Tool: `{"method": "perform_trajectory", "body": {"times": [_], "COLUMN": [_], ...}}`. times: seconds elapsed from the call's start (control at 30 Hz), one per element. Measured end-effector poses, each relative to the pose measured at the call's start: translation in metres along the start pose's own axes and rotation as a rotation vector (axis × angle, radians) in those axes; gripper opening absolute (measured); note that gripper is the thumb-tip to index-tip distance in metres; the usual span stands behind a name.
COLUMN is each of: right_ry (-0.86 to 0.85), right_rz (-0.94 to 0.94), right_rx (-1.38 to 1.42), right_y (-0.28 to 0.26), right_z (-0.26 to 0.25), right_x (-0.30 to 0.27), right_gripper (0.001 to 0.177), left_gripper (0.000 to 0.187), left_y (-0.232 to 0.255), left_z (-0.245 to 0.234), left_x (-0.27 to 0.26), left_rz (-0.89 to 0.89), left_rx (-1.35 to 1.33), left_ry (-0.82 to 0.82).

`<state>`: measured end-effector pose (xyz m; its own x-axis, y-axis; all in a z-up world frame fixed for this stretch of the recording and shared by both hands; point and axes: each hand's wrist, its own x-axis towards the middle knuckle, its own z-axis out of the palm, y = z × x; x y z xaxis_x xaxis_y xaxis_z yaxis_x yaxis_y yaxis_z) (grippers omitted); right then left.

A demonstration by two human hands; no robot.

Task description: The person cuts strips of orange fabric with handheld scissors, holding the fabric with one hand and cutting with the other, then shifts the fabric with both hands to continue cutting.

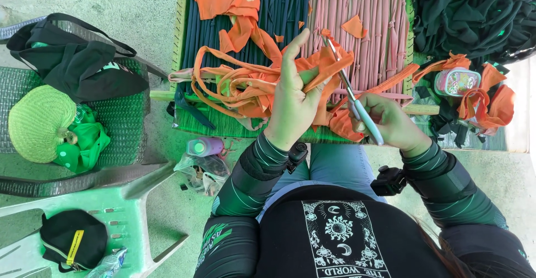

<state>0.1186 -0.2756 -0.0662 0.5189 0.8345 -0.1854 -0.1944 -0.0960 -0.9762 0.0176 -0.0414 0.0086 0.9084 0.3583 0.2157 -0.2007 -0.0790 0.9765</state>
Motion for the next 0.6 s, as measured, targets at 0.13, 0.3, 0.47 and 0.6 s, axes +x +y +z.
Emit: {"method": "perform_trajectory", "body": {"times": [0.13,0.3,0.47,0.6], "right_ry": [0.087,0.086,0.176,0.184], "right_rz": [0.122,0.076,-0.336,-0.314], "right_rx": [-0.036,0.015,0.006,-0.042], "right_y": [0.0,-0.007,-0.046,-0.073], "right_z": [0.001,0.004,0.018,0.024], "right_x": [0.0,0.003,0.017,0.034], "right_gripper": [0.025,0.028,0.039,0.042], "left_gripper": [0.08,0.084,0.081,0.076], "left_y": [0.004,-0.015,-0.024,-0.026], "left_z": [-0.002,-0.007,-0.011,-0.014], "left_x": [-0.001,-0.006,-0.011,-0.015], "left_rz": [0.131,0.139,0.115,0.143], "left_rx": [0.017,-0.024,-0.064,-0.176], "left_ry": [-0.043,-0.056,-0.164,-0.208]}}
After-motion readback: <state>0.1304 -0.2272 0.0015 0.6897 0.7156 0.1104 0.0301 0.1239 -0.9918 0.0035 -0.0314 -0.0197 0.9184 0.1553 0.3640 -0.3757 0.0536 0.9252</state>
